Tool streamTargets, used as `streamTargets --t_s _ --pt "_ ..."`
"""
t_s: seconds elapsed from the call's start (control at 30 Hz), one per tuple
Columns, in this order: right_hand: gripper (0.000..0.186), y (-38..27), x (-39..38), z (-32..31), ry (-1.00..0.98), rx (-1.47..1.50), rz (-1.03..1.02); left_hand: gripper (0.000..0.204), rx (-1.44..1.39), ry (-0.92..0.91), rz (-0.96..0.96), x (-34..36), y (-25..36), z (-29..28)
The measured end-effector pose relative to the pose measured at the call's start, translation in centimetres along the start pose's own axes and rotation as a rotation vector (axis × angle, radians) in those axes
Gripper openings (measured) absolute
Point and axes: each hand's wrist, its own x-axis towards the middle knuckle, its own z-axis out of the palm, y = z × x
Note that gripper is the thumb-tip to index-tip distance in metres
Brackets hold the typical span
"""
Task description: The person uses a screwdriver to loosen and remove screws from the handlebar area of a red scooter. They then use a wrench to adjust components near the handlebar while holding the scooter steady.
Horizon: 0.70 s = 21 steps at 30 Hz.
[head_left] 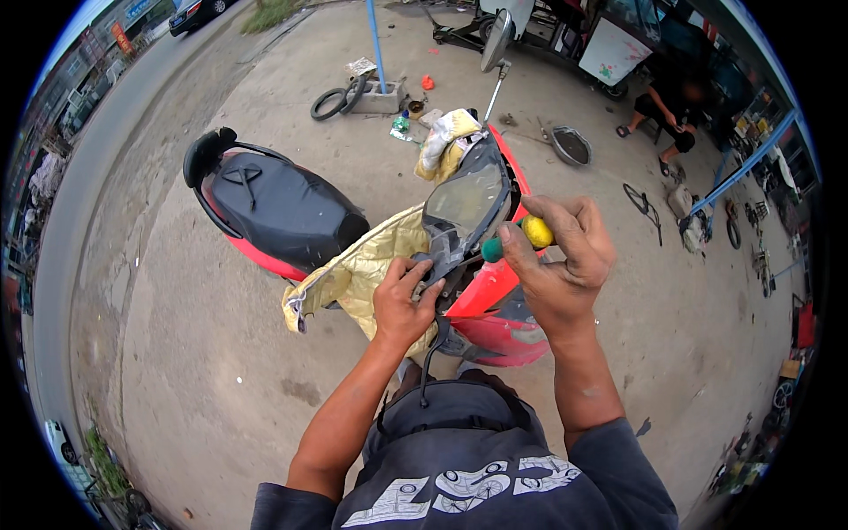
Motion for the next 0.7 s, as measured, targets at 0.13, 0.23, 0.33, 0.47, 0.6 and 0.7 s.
streamTargets --t_s 0.13,0.23,0.33,0.47,0.6,0.7 --pt "0.04 -0.6 0.3 -0.2 -0.023 -0.041 -0.021 0.032 -0.008 -0.001 -0.01 -0.1 -0.2 0.1" --pt "0.041 0.5 0.5 -0.4 -0.104 0.158 -0.134 0.032 -0.003 0.002 -0.009 -0.1 -0.1 0.0" --pt "0.046 0.8 0.0 -0.2 -0.146 0.277 -0.132 0.032 0.001 0.0 -0.006 0.0 0.0 0.0" --pt "0.046 0.6 -0.1 0.4 -0.06 0.178 -0.129 0.032 0.001 -0.001 -0.007 0.0 -0.1 0.0" --pt "0.043 0.2 -0.1 0.1 -0.047 0.058 -0.12 0.032 -0.003 0.004 -0.009 0.0 0.0 0.0" --pt "0.045 1.0 0.0 0.2 -0.062 0.11 -0.148 0.032 -0.003 0.004 -0.003 -0.1 -0.2 0.1"
